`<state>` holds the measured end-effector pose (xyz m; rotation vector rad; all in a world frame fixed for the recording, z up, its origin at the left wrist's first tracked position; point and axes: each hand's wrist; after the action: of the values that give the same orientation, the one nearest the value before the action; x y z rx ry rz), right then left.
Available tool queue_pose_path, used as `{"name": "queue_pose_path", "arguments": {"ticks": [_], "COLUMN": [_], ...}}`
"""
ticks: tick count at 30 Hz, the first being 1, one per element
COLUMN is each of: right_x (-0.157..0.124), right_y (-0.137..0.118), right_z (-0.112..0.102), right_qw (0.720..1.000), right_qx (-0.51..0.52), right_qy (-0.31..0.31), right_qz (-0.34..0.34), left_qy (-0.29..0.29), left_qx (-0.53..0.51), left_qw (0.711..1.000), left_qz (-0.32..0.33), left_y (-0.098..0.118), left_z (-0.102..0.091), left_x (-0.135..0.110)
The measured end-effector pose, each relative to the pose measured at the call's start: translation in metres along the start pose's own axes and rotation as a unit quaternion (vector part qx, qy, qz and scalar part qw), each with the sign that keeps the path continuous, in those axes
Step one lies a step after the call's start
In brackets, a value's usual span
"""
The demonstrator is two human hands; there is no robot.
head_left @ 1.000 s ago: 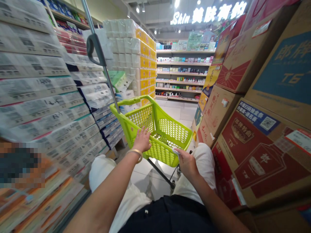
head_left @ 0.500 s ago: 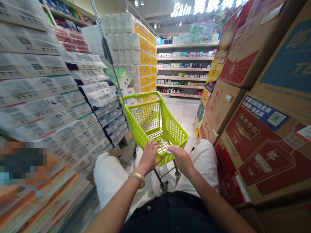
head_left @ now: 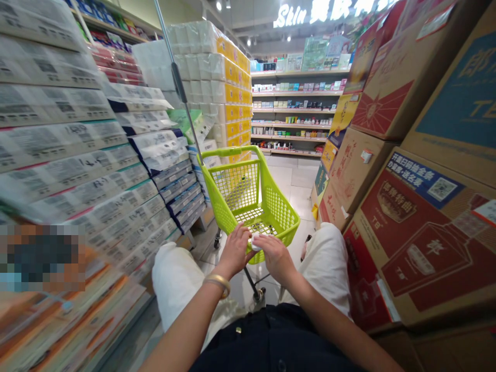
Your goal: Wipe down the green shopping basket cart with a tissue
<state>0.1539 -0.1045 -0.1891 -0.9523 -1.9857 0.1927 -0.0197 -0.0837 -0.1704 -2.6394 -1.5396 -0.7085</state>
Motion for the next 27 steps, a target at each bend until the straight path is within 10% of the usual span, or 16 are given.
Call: {"name": "queue_pose_path", "arguments": {"ticks": [7,14,22,27], "right_x": [-0.012,-0.014,-0.012,-0.014], "right_y": [0.051,0.006,0.049,0.009], "right_z": [-0.038,-0.006,-0.036,-0.007], "right_qw": [0.983,1.000,0.982,0.999], "right_qx": [-0.053,-0.003,-0.070,-0.020], "right_qy": [0.142,0.009,0.150,0.041], "right_qz": [0.102,-0.013,0.093,0.003], "left_qy": [0.035,0.051,0.057,0.066], "left_qx": [-0.020,-0.032,-0.059,-0.057], "left_qw": [0.999,0.998,0.996,0.995], "left_qz": [-0.019,-0.022,-0.042,-0.040], "left_y": [0.007,0.008,0.007,0.009], "left_z": [0.004,0.003,0.000,0.005], "left_x": [-0.005,-0.007,-0.011,-0.010]}}
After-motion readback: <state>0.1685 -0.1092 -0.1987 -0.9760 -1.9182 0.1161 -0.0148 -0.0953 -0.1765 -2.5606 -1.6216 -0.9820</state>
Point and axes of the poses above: each hand's wrist, its own x-axis towards the middle knuckle, its own z-axis out of the palm, y = z × x, and after that the axes turned 5 degrees about x, right-handed
